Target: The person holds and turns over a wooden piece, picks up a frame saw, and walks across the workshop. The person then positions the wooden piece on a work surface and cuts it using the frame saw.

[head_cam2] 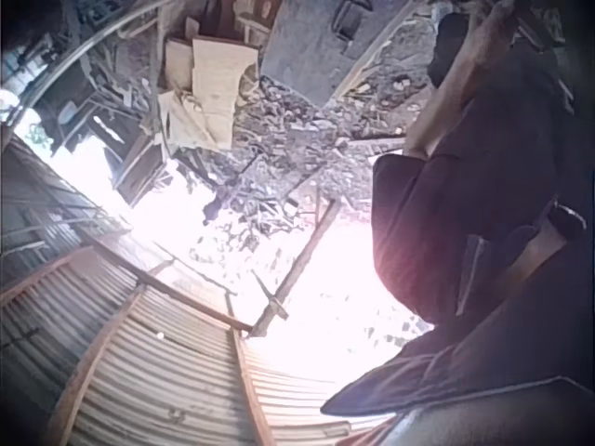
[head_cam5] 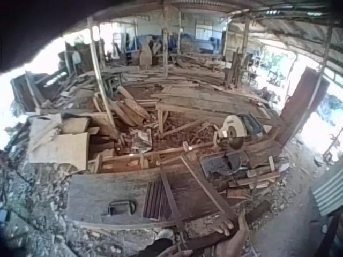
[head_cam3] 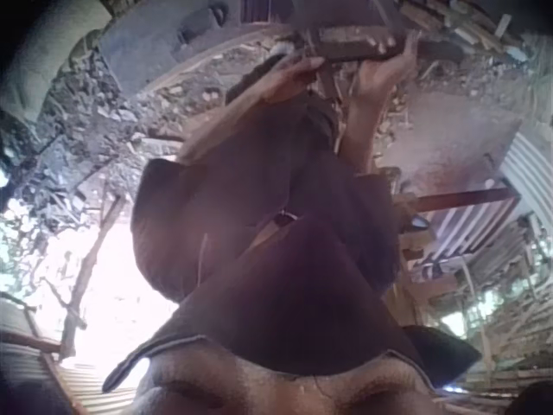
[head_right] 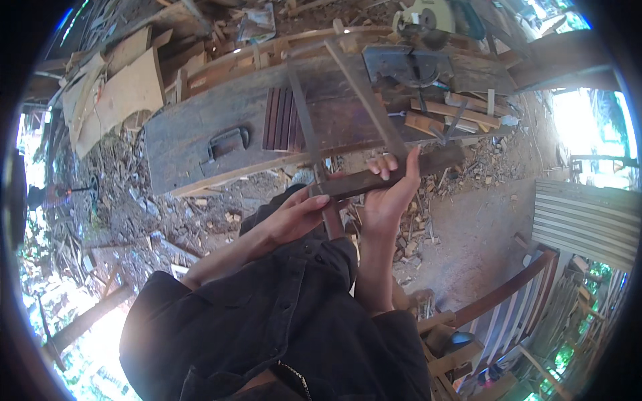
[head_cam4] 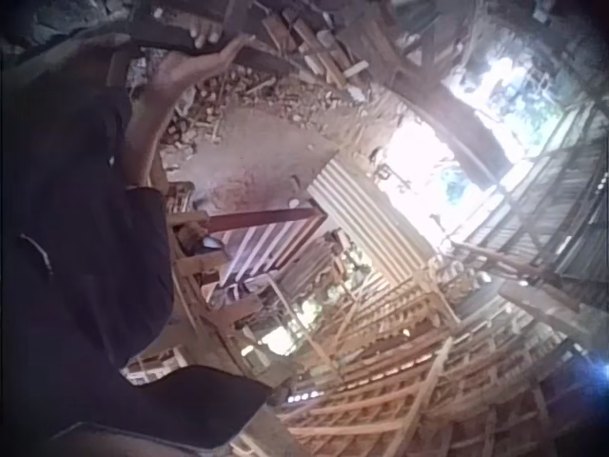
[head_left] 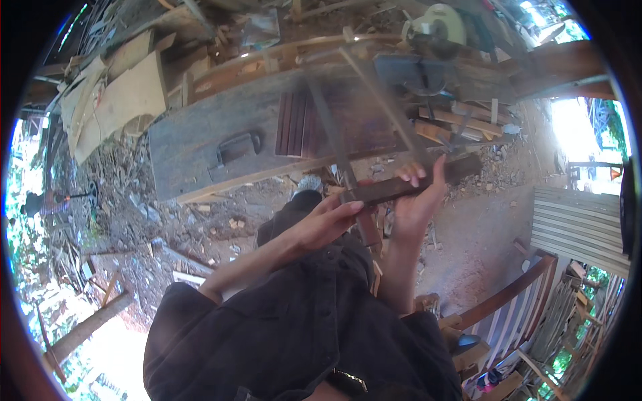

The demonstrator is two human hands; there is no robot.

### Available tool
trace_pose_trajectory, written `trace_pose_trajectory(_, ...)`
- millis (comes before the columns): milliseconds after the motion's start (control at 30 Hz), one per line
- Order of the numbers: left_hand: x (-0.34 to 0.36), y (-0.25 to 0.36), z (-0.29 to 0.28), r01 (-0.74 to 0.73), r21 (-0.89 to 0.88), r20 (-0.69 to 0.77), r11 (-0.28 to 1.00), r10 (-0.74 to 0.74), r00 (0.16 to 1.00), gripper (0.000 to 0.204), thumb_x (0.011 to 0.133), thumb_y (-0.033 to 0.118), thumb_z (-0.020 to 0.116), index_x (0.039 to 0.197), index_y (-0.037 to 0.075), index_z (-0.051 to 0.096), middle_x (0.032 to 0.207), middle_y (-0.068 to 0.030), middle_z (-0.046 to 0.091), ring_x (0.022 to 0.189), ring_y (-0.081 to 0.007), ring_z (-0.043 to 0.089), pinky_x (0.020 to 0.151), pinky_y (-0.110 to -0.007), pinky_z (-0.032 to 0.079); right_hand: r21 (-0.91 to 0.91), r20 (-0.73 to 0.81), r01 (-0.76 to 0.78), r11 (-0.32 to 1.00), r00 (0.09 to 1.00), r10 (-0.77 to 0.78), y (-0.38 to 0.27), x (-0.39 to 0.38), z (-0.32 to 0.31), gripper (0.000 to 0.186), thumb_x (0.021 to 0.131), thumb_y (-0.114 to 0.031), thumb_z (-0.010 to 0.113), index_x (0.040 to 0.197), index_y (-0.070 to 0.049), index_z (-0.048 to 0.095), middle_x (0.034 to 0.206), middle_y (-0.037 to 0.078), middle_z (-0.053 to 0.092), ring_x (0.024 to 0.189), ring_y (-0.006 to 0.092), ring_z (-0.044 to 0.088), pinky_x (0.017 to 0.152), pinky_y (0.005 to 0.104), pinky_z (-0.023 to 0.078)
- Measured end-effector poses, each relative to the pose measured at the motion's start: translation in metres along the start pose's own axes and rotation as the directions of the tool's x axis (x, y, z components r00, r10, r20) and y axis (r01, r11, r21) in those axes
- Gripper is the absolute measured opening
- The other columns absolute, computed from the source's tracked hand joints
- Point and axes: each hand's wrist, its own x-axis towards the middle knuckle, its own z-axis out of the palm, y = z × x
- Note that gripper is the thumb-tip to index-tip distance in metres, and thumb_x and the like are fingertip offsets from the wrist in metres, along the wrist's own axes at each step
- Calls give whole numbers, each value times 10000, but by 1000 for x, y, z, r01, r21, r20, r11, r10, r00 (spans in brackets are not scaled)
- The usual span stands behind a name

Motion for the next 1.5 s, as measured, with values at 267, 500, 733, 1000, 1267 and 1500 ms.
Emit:
trace_pose_trajectory(267,45,12,-110,278,593,117,756,-422,899,596,1034,237,639,1537,18,404,1451,-111,580,1343,-218,547,1137,-388,417,-223,301,218,950,942,-146,2,13,23,369,1081,-420,520,1129,-56,554,633,-32,360,523,78,326,545,261,320)
trace_pose_trajectory(500,160,60,-350,399,850,-527,345,542,654,792,820,494,844,1389,16,573,1227,-150,696,1122,-220,665,923,-345,543,-480,469,608,633,787,-400,-35,15,41,482,1066,-364,536,1357,17,493,614,-21,397,469,78,358,465,242,312)
trace_pose_trajectory(733,187,142,-438,587,714,-693,381,265,671,614,817,571,812,1048,7,739,969,-112,721,885,-244,650,814,-412,504,-542,380,528,654,848,-369,-86,-25,54,595,954,-275,711,1389,45,460,605,-19,431,473,63,386,423,243,304)
trace_pose_trajectory(1000,210,130,-376,366,433,-579,824,-57,813,579,931,329,793,1370,62,528,1217,-40,662,1006,-139,646,761,-340,493,-704,373,619,348,739,-561,-140,-160,8,778,930,-461,757,1322,165,512,596,6,525,439,53,421,387,234,299)
trace_pose_trajectory(1267,227,123,-357,314,351,-530,882,-90,843,463,978,272,736,1356,53,582,1295,-47,668,1146,-186,652,984,-351,532,-786,104,497,368,693,-714,-105,-261,-61,840,932,-523,732,1355,164,497,586,-21,484,436,41,377,399,228,305)
trace_pose_trajectory(1500,273,72,-324,-107,-58,-360,993,79,930,381,999,229,700,1308,29,602,1281,-87,681,1151,-241,659,998,-361,558,-824,-217,291,486,629,-746,-107,-251,-76,456,958,-146,631,1338,102,586,637,-38,494,488,41,417,450,221,322)
